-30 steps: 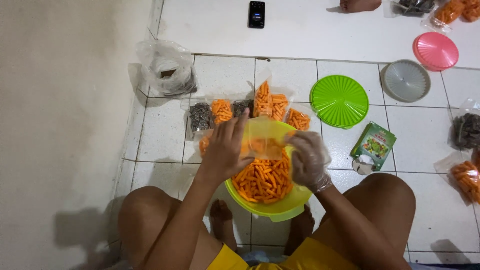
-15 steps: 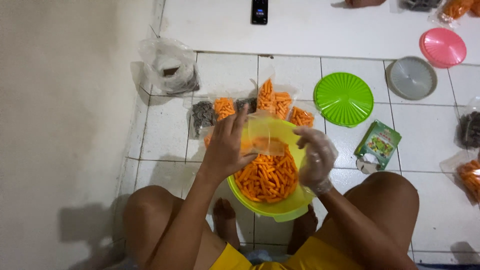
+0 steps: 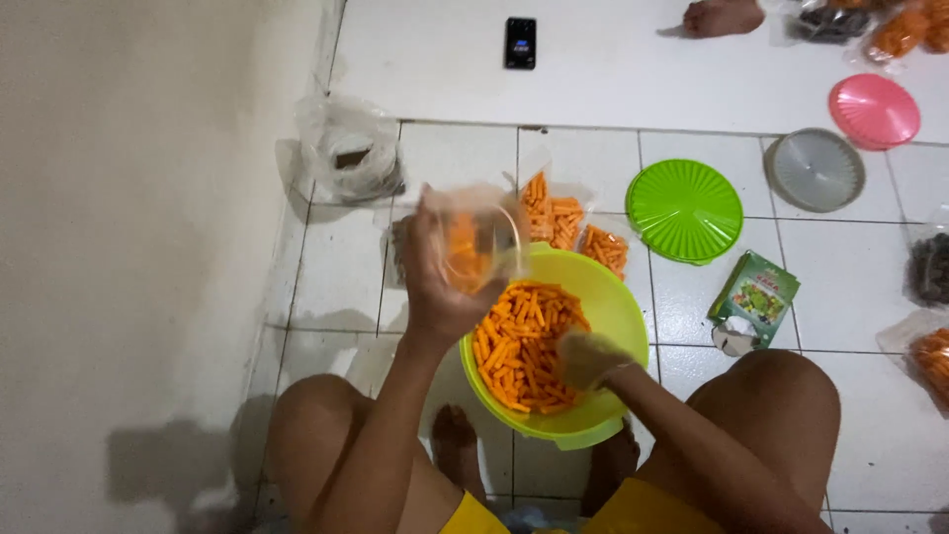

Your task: Scooping orange stick snacks from a large bowl into a smaller container for packaging while sitting on the floor.

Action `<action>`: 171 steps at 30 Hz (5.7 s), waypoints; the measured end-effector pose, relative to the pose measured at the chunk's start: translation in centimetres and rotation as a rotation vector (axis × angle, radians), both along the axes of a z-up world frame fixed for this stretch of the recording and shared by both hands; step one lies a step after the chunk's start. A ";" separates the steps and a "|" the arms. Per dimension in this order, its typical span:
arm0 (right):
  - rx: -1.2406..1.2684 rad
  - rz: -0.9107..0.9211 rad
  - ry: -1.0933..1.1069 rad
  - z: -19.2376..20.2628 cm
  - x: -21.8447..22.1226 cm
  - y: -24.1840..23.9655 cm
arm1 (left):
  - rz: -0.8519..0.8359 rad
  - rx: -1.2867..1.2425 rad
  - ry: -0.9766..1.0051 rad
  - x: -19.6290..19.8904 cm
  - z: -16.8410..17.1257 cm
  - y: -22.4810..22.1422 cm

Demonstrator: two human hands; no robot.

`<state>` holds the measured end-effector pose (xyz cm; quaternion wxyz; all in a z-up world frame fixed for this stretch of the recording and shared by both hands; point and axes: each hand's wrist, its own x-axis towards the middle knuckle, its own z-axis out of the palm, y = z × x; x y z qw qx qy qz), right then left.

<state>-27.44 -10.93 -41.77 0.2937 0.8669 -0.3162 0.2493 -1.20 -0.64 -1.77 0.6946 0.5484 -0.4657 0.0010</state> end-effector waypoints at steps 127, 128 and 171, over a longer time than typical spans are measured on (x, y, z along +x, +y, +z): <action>1.178 0.130 0.286 6.7 3.6 -0.5 | 0.233 0.165 -0.267 3.5 -2.8 -4.6; 1.080 0.164 0.196 4.2 3.3 0.1 | 0.249 0.166 -0.267 3.9 -3.2 -4.9; 1.506 -0.086 -0.006 8.3 -0.1 -8.3 | 0.136 0.264 -0.166 5.2 -5.4 -9.3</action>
